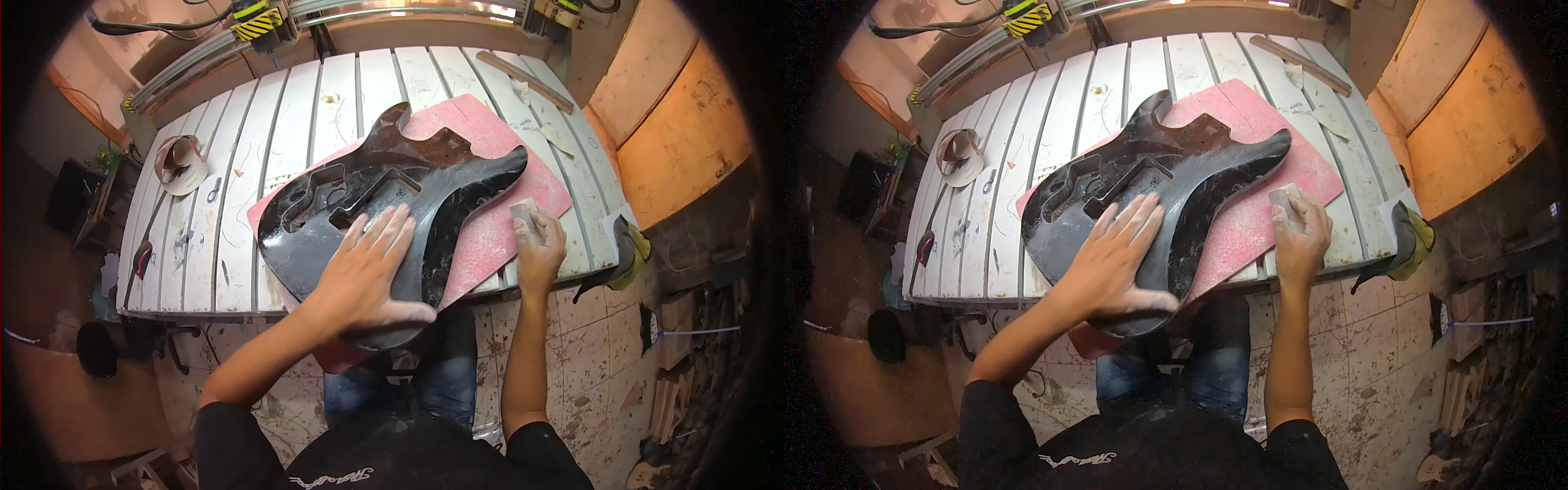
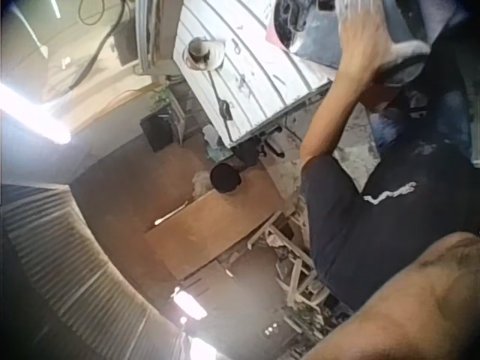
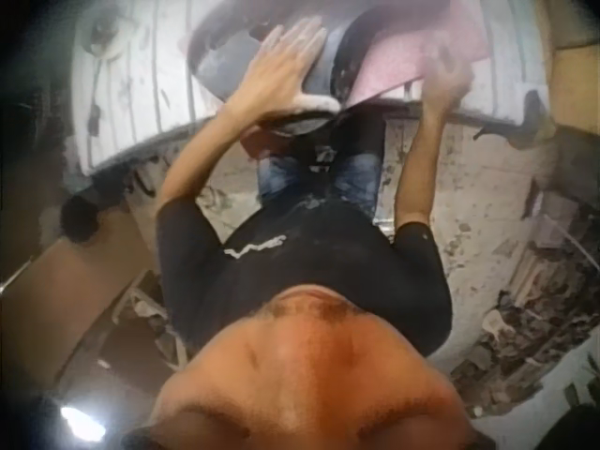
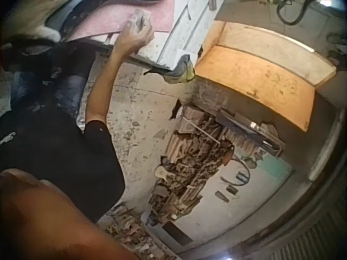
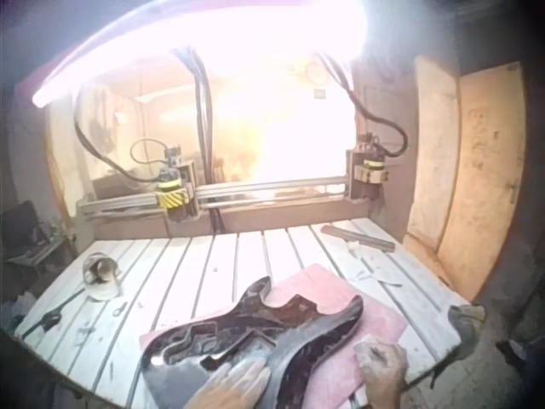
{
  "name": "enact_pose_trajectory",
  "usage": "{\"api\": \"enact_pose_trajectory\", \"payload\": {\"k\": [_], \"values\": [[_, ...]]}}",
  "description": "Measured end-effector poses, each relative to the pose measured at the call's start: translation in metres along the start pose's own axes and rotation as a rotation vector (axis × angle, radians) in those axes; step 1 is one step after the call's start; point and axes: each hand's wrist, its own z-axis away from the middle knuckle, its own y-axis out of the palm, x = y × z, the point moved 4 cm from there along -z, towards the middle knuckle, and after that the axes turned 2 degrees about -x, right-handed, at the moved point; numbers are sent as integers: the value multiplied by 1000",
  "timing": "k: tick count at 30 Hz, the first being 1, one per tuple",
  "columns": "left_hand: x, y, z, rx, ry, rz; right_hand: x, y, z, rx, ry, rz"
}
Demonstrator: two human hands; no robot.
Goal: The person sands the surface of a black electric guitar body using a sanding block, focusing on the front and back of the instrument as it rests on a workbench.
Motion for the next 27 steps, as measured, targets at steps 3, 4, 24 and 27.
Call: {"api": "enact_pose_trajectory", "payload": {"k": [3, 4, 24, 27], "values": [[4, 5, -20, -19, 9, -3, -4, 5, 0, 4, -25, -10], [4, 8, -23, -17, 29, -5, -9, 5, 0, 7, -35, -4], [112, -37, 91, -207, 57, -33, -7, 5, 6, -103, -81, 6], [63, -28, 86, -342, -77, -62, -9, -4, 1, -100, -49, 24]]}}
